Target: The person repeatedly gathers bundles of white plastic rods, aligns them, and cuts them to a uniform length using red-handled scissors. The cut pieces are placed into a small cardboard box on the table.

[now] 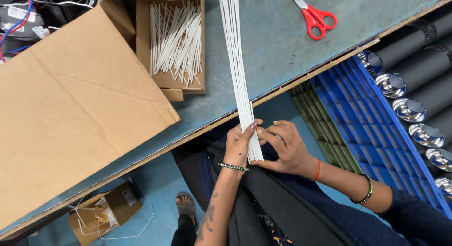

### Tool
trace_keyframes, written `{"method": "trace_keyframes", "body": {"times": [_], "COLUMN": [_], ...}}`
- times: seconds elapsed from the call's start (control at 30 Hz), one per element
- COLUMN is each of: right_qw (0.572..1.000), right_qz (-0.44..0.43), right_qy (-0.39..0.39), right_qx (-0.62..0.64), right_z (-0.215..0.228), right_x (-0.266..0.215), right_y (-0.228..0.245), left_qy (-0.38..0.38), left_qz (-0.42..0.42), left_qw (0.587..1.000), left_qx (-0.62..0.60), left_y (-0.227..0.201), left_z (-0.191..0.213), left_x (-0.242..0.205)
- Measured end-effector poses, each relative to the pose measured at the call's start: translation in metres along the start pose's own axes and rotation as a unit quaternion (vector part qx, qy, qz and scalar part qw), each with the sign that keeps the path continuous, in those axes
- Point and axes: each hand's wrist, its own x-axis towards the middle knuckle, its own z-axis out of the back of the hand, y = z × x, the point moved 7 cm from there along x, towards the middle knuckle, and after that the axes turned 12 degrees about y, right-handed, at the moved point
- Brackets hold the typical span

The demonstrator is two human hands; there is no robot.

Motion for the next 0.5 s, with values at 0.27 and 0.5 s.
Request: {"method": "trace_keyframes", "body": {"times": [0.27, 0.5], "right_qw": [0.999, 0.998], "right_qz": [0.022, 0.025], "right_qy": [0.01, 0.012], "right_qx": [0.027, 0.056], "right_z": [0.0052, 0.003], "right_x": [0.0031, 0.0024], "right_y": [-0.0005, -0.0038], "left_qy": [0.001, 0.001], "left_qz": [0.01, 0.01], "left_qw": [1.0, 1.0], "left_qx": [0.0, 0.011], "left_y": [0.0002, 0.0007], "left_z": [0.0028, 0.0047], "left_x": [-0.0014, -0.0013]}}
